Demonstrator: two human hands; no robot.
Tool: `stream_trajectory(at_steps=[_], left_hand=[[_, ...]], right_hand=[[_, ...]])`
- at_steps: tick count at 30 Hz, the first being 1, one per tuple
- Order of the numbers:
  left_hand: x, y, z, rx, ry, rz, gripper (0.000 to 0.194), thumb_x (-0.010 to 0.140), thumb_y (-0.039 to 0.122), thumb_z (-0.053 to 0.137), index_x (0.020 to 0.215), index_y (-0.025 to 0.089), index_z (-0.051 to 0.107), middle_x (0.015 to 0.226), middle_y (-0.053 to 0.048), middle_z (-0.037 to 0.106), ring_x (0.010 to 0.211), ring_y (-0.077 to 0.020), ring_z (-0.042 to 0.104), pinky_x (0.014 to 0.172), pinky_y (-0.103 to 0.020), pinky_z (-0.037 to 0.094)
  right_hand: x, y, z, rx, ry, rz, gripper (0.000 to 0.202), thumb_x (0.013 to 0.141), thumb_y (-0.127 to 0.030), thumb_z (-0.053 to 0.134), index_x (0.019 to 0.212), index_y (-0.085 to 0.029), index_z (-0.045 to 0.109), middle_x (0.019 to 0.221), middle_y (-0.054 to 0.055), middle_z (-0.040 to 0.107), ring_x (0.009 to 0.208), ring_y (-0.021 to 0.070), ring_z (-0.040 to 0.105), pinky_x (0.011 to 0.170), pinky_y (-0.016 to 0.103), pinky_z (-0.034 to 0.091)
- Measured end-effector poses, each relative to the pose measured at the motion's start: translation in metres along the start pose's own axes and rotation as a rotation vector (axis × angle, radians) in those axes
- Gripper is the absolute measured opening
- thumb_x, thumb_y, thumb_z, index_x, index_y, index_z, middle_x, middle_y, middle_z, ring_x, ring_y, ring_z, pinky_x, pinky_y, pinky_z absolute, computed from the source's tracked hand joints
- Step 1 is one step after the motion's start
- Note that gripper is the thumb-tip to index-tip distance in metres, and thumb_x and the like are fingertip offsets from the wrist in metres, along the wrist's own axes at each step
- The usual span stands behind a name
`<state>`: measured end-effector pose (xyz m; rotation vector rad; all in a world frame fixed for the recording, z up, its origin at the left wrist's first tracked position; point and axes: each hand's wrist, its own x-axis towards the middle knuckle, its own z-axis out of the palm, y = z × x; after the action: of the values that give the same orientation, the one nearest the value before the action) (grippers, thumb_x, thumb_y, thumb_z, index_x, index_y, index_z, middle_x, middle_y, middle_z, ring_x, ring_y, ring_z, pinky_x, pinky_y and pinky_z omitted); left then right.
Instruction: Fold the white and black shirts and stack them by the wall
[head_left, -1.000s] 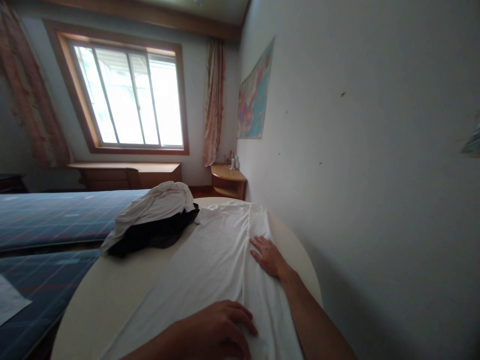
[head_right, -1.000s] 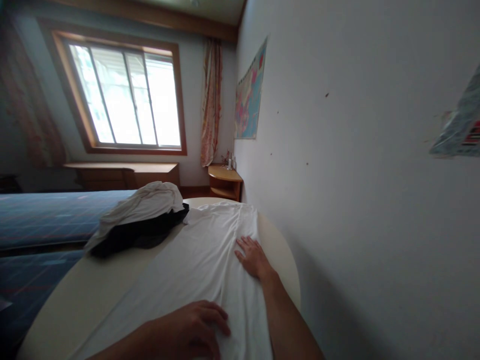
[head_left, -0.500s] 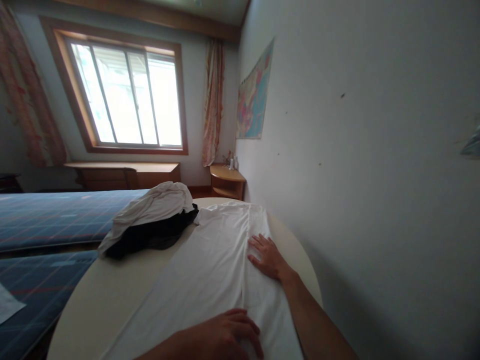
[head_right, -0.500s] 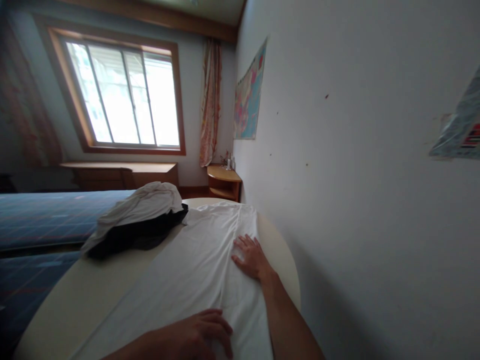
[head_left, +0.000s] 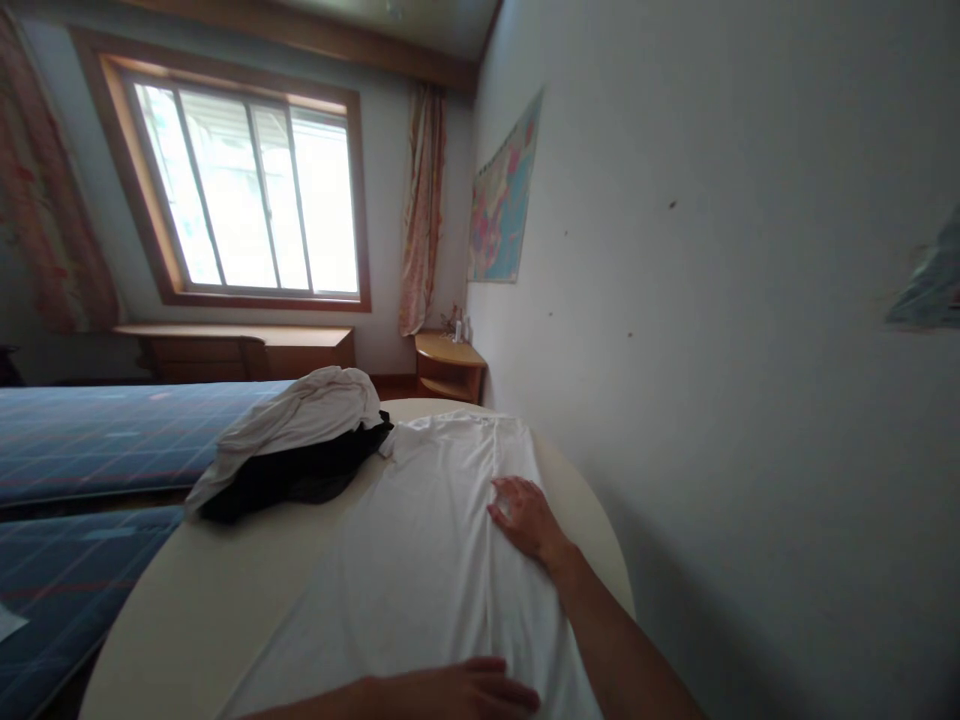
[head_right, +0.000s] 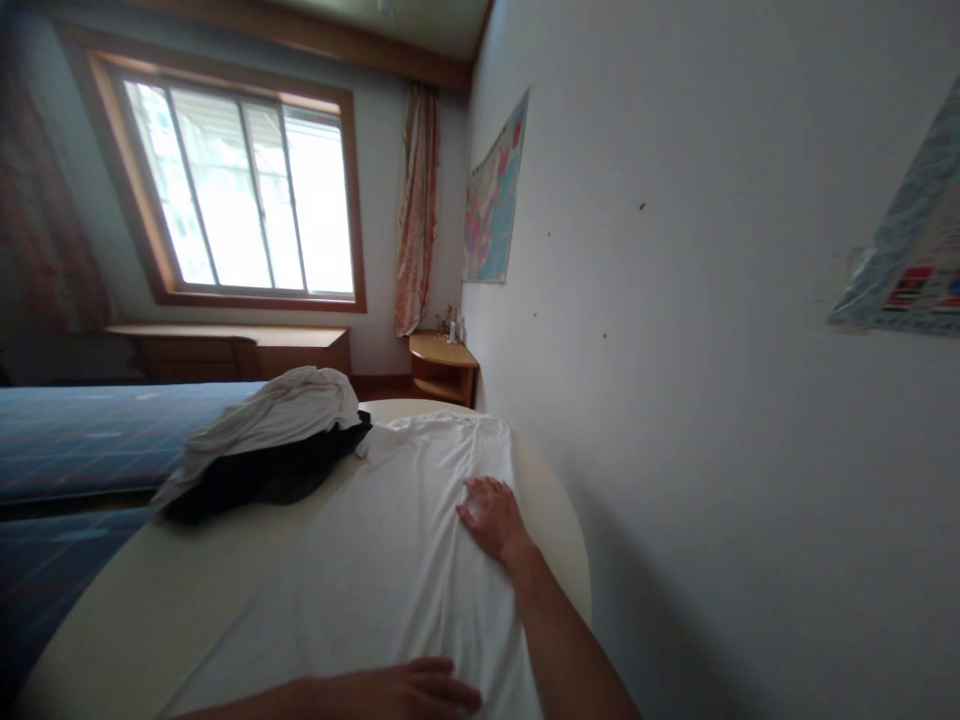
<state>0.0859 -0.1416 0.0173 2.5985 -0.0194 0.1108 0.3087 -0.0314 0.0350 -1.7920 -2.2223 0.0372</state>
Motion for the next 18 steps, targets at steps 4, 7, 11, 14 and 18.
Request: stream_trajectory(at_steps=[4, 7, 11, 14, 18], left_hand=[[-0.007, 0.011, -0.045, 0.122, 0.116, -0.161, 0.053, 0.093, 0.048, 0.051, 0.144, 0.034, 0.045, 0.158, -0.002, 0.03, 0.147, -0.0329, 0.018, 0.119, -0.055, 0.017], [-0.011, 0.007, -0.051, 0.175, 0.109, -0.262, 0.071, 0.087, 0.051, 0.058, 0.151, 0.034, 0.032, 0.162, -0.005, 0.018, 0.146, -0.0409, 0.011, 0.114, -0.066, 0.012], [-0.009, 0.002, -0.03, 0.21, 0.126, -0.312, 0.074, 0.089, 0.057, 0.054, 0.153, 0.035, 0.023, 0.163, -0.006, 0.014, 0.146, -0.0428, 0.009, 0.113, -0.07, 0.012], [0.003, -0.006, -0.002, 0.267, 0.169, -0.311, 0.065, 0.095, 0.053, 0.047, 0.153, 0.038, 0.022, 0.162, -0.007, 0.015, 0.145, -0.0441, 0.011, 0.111, -0.072, 0.015], [0.033, -0.02, 0.045, 0.389, 0.223, -0.297, 0.054, 0.1, 0.043, 0.041, 0.152, 0.039, 0.025, 0.158, -0.012, 0.027, 0.141, -0.0449, 0.029, 0.104, -0.072, 0.032]], right_hand=[[0.001, 0.007, 0.01, -0.038, -0.107, 0.085, 0.071, 0.093, -0.062, 0.035, 0.153, -0.025, 0.029, 0.16, 0.007, 0.025, 0.148, 0.0283, 0.014, 0.118, 0.044, 0.006], [0.002, 0.012, 0.014, -0.034, -0.146, 0.087, 0.072, 0.092, -0.066, 0.032, 0.154, -0.029, 0.026, 0.161, 0.005, 0.022, 0.149, 0.0289, 0.011, 0.118, 0.045, 0.004], [0.007, 0.014, 0.008, -0.009, -0.173, 0.07, 0.074, 0.091, -0.069, 0.033, 0.152, -0.028, 0.032, 0.16, 0.007, 0.025, 0.148, 0.0305, 0.014, 0.117, 0.045, 0.008], [0.017, 0.012, 0.0, 0.013, -0.138, 0.104, 0.066, 0.095, -0.063, 0.03, 0.142, -0.021, 0.047, 0.147, 0.013, 0.047, 0.136, 0.0281, 0.04, 0.112, 0.04, 0.024], [0.031, 0.005, 0.004, -0.038, -0.067, 0.302, 0.062, 0.098, -0.056, 0.027, 0.139, -0.015, 0.05, 0.141, 0.018, 0.051, 0.126, 0.0295, 0.05, 0.105, 0.041, 0.033]])
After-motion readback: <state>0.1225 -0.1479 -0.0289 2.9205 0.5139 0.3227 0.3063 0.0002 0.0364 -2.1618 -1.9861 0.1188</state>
